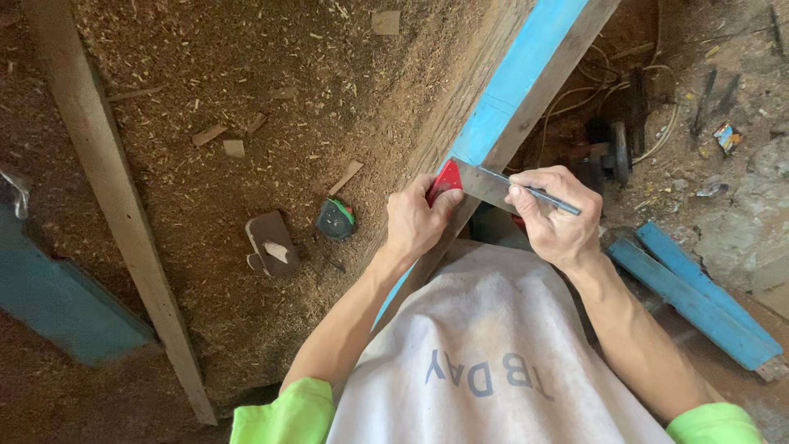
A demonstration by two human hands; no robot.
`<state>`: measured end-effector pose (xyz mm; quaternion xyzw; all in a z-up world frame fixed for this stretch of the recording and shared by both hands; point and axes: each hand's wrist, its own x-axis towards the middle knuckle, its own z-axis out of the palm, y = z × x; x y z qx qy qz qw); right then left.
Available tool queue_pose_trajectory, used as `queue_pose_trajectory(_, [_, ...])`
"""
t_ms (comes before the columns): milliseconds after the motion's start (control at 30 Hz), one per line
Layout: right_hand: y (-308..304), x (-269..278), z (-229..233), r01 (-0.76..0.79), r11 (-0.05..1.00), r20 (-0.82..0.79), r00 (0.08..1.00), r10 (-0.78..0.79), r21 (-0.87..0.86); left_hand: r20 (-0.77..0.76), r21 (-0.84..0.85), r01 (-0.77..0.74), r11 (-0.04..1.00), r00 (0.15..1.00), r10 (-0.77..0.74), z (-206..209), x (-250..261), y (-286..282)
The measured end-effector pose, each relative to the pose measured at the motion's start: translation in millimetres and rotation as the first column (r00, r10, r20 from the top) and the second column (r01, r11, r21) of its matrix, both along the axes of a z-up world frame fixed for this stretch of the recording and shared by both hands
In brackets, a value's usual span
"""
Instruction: The person uses a combination square and a pencil to mark measurements on a long blue wooden plank. They repeatedly position the square at different intervals along the plank, draw perpendicular lines, and occasionally flip the plank to mark the opposite side.
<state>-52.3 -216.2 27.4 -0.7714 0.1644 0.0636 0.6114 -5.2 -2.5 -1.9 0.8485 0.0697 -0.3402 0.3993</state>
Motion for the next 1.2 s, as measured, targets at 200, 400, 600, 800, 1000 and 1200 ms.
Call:
queue_pose_trajectory(200, [-2.6, 1.6, -1.8, 0.083, 0.991, -0.072, 0.995, -0.075, 0.107, -0.041, 0.019, -0.027, 0.999, 0.999, 0.027, 0.3, 0.6, 0.0])
queue_pose_trajectory(400, [-14.9, -5.6, 0.5, 0.052, 0.999, -0.11, 0.993, -0.05, 0.015, -0.016, -0.012, -0.033, 0.999, 0.999, 0.033, 0.3, -3.8, -0.1])
queue_pose_trajectory(600, [-24.4, -1.4, 5.6, 0.086, 0.996, -0.056, 0.995, -0.084, 0.037, 0.004, -0.013, -0.034, 0.999, 0.999, 0.034, 0.7, 0.1, -0.3])
queue_pose_trajectory(800, [-14.3, -10.2, -9.8, 0.068, 0.995, -0.115, 0.992, -0.06, 0.069, -0.016, 0.005, -0.026, 1.0, 1.0, 0.026, 0.3, -1.4, 1.1])
queue_pose_trajectory(1000, [-55.7, -29.6, -4.7, 0.18, 0.984, -0.17, 0.969, -0.18, -0.015, -0.026, -0.062, -0.036, 0.997, 0.999, 0.034, -0.7, 7.2, -0.8])
queue_pose_trajectory(1200, [-67.4, -26.0, -12.9, 0.319, 0.946, -0.052, 0.947, -0.316, 0.059, -0.041, -0.019, 0.002, 1.0, 0.999, -0.003, -15.6, 35.6, -28.3])
